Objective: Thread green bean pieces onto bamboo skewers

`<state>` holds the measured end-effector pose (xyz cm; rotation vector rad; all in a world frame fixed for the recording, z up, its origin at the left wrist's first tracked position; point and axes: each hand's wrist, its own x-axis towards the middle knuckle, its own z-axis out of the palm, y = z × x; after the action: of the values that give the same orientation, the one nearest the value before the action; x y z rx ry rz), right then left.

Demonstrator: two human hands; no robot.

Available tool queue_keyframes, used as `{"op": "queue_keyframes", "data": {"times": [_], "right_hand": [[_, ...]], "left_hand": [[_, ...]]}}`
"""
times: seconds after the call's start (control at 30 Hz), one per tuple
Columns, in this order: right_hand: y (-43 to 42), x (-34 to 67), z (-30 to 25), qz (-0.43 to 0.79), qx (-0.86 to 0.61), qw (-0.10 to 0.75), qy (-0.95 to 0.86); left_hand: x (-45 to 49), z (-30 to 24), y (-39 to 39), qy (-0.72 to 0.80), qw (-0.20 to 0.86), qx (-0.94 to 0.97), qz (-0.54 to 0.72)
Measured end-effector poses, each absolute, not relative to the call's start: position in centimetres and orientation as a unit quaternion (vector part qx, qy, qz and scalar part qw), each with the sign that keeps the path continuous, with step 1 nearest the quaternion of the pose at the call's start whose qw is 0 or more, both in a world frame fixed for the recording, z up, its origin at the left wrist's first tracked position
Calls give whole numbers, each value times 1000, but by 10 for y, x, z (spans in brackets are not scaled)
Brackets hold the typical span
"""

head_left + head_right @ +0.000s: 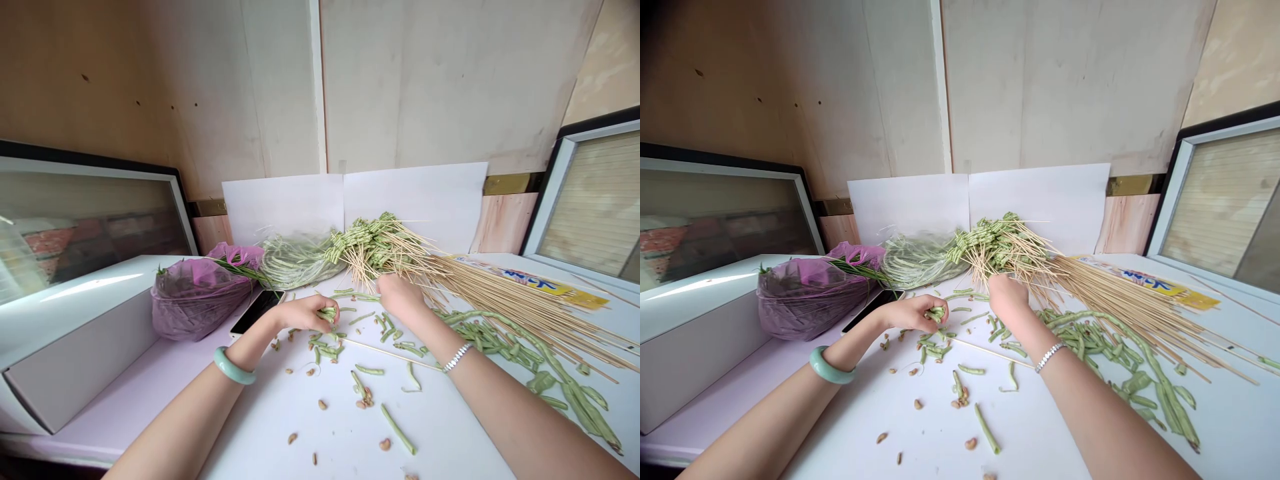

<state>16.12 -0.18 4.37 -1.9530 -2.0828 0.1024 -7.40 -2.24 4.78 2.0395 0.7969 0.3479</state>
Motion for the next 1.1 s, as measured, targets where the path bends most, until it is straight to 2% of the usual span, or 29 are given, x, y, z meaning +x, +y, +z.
{"op": "queue_keyframes", "data": {"times": [0.17,0.37,0.47,0.7,0.83,1.1], "right_hand": [[-13,146,44,61,-675,79,-731],[-10,145,36,90,-646,100,-751],[-6,145,32,116,-613,136,-770],[-16,132,42,186,-428,282,-838],[-24,120,40,249,-328,334,-848],[-17,118,34,291,-324,431,-790]], "left_hand": [[-76,48,-19,325,393,853,108],[-74,43,-15,316,389,854,139],[-73,42,-14,304,415,841,168],[-66,47,-24,269,499,727,388],[-59,47,-29,229,567,645,457],[-62,48,-24,217,628,519,538]]}}
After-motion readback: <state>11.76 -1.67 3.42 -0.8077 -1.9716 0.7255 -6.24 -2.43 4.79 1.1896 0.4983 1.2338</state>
